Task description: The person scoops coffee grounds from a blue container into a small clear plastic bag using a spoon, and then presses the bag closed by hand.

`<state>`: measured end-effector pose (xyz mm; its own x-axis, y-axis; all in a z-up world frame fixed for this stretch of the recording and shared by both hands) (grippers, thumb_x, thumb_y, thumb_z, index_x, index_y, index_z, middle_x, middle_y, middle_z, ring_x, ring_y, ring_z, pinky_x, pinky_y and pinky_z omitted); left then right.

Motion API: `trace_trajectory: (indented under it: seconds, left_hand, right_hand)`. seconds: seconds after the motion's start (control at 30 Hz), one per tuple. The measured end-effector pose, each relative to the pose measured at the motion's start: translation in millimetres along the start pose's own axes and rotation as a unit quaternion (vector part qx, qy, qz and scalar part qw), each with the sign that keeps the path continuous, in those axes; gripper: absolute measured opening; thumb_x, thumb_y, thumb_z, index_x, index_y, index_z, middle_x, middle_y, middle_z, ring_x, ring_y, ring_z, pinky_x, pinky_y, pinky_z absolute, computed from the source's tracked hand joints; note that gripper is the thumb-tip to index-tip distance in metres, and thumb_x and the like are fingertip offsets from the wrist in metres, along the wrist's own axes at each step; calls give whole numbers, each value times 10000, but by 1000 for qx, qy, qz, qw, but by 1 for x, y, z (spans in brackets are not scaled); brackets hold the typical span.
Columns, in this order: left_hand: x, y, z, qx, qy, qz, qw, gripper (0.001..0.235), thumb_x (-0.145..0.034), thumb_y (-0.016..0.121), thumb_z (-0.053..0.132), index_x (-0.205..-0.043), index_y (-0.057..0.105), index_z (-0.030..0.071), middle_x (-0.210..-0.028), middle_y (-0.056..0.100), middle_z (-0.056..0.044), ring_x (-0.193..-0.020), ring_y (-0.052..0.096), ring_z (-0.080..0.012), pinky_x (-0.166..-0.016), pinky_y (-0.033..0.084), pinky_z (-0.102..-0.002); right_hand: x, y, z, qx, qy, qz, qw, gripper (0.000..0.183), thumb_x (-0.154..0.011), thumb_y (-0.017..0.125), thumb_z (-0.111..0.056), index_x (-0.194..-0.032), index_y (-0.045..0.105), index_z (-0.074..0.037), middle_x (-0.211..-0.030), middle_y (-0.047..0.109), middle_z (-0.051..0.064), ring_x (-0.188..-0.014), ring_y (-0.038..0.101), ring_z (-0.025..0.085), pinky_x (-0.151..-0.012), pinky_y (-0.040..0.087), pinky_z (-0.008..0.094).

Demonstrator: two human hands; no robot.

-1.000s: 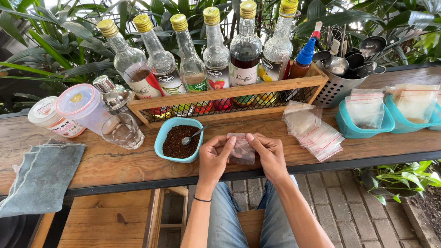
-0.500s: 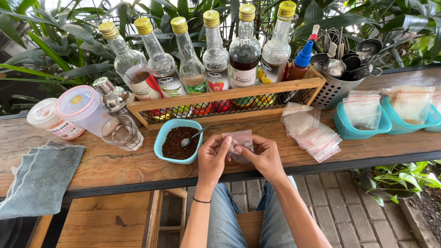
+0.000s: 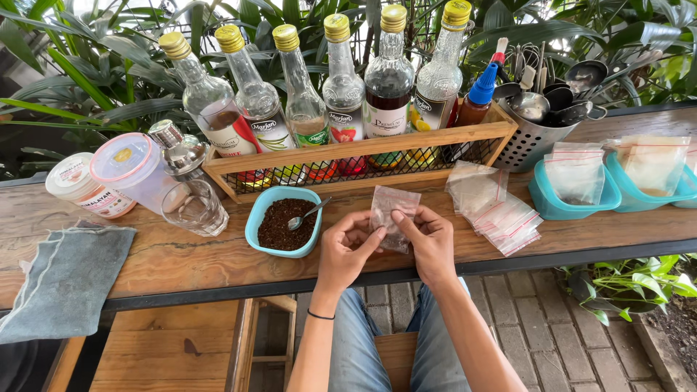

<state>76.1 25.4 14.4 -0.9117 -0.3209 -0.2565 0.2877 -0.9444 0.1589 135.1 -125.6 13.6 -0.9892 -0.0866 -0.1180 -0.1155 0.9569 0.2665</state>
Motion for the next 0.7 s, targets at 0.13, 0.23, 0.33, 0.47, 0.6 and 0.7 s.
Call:
trace_trajectory:
  seconds: [0.13,0.23,0.33,0.47,0.6,0.7]
  left_hand:
    - [0,-2,7,14,3,12,1000,339,-832,810,15,-1156,732,-49,-902,759,-204,-663,726,-154,-600,649,-341]
    - [0,-3,2,13,8,14,1000,330,-858,795,37,-1168,723,-50,-928,754,-209,-688,736,-167,-617,660,-342]
    - [0,-3,4,9,7,11,1000,328,-860,792,40,-1167,720,-51,-933,747,-215,-699,740,-180,-628,664,-356]
    - [2,-4,-5,-11,-14,19,1000,279,-871,773,41,-1138,739,-31,-947,760,-193,-742,731,-176,-667,657,-367]
    - [1,-5,1,-43,1,21,999,92,-914,715,47,-995,736,9,-918,788,-92,-791,714,-106,-712,622,-234]
    - [2,-6,-5,-74,0,18,997,104,-907,724,68,-987,737,3,-883,788,-81,-795,699,-92,-750,595,-248]
  right_hand:
    - [-2,-4,8,-17,7,3,1000,70,-926,784,-64,-962,790,-5,-614,649,9,-567,570,10,-542,502,182]
    - [-1,-1,7,-13,-4,-19,1000,86,-894,796,-27,-974,786,2,-605,638,32,-532,562,21,-510,491,181]
    - [-2,-2,15,-16,-6,-21,1000,126,-845,833,-7,-962,788,1,-637,650,13,-559,580,21,-528,507,191]
    - [-2,-2,19,18,-5,-22,1000,155,-809,858,-40,-949,796,-26,-653,662,18,-573,594,40,-537,512,193]
    - [0,3,13,-8,-38,-103,994,282,-900,766,-100,-1169,740,-20,-1039,794,92,-910,711,98,-823,604,252]
    - [4,-1,-12,41,-126,-101,986,143,-956,724,-126,-1072,788,-73,-1069,784,85,-1005,714,142,-884,552,250]
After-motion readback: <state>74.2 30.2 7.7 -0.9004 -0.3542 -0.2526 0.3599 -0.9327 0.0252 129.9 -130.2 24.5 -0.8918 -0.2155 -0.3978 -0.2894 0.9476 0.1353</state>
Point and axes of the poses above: each hand's wrist, its own x-axis away from the middle knuckle, its own y-axis out of the palm, z = x × y, the point moved 8 cm from there along -x, towards the middle knuckle
